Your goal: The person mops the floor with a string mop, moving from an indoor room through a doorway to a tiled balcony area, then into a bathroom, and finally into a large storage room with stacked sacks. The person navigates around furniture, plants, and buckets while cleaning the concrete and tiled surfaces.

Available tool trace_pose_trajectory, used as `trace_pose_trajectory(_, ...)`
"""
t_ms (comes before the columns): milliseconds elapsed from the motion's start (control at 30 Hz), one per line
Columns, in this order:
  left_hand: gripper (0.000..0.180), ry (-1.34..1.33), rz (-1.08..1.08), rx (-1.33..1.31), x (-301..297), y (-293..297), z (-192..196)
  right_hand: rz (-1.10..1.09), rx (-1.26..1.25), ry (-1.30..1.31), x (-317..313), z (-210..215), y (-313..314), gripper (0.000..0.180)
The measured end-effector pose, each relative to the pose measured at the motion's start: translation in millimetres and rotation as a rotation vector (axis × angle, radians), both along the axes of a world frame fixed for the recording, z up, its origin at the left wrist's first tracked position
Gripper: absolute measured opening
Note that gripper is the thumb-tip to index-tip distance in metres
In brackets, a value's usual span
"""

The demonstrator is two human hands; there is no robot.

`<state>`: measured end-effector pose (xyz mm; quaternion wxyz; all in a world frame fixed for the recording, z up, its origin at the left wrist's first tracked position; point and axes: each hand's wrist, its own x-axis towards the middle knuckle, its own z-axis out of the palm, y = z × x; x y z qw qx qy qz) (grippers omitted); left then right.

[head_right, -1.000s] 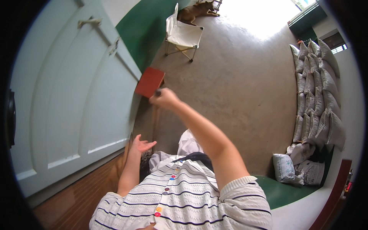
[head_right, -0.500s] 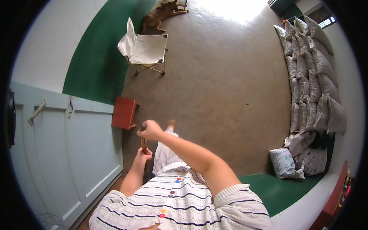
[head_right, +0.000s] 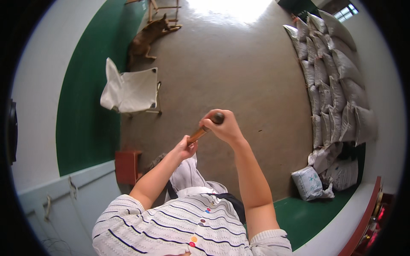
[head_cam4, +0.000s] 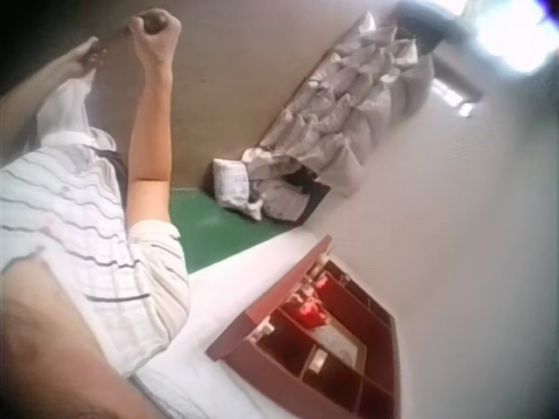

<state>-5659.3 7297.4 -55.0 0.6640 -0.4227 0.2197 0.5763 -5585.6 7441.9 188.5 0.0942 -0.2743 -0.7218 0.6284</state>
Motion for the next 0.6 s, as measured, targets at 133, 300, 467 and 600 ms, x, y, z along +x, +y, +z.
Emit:
trace_pose_trajectory(133, 0.026, 0.032, -0.270, 0.122, 17.3, 91.7, 9.5, -0.233, 0.183, -0.029, 58.5, 37.9, 37.0, 0.010)
trace_pose_trajectory(300, 0.027, 0.241, -0.675, 0.137, 81.6, 172.1, 22.9, -0.583, 0.317, 0.013, 151.1, 34.7, 33.0, 0.008)
trace_pose_trajectory(467, 0.025, 0.302, -1.131, 0.283, 165.3, 196.5, 9.1, -0.980, 0.355, -0.052, 232.9, 20.7, -12.1, 0.008)
trace_pose_trajectory(600, 0.025, 0.214, -1.389, 0.376, 250.8, 176.0, -13.1, -1.293, 0.373, -0.045, 300.1, 3.4, -71.4, 0.008)
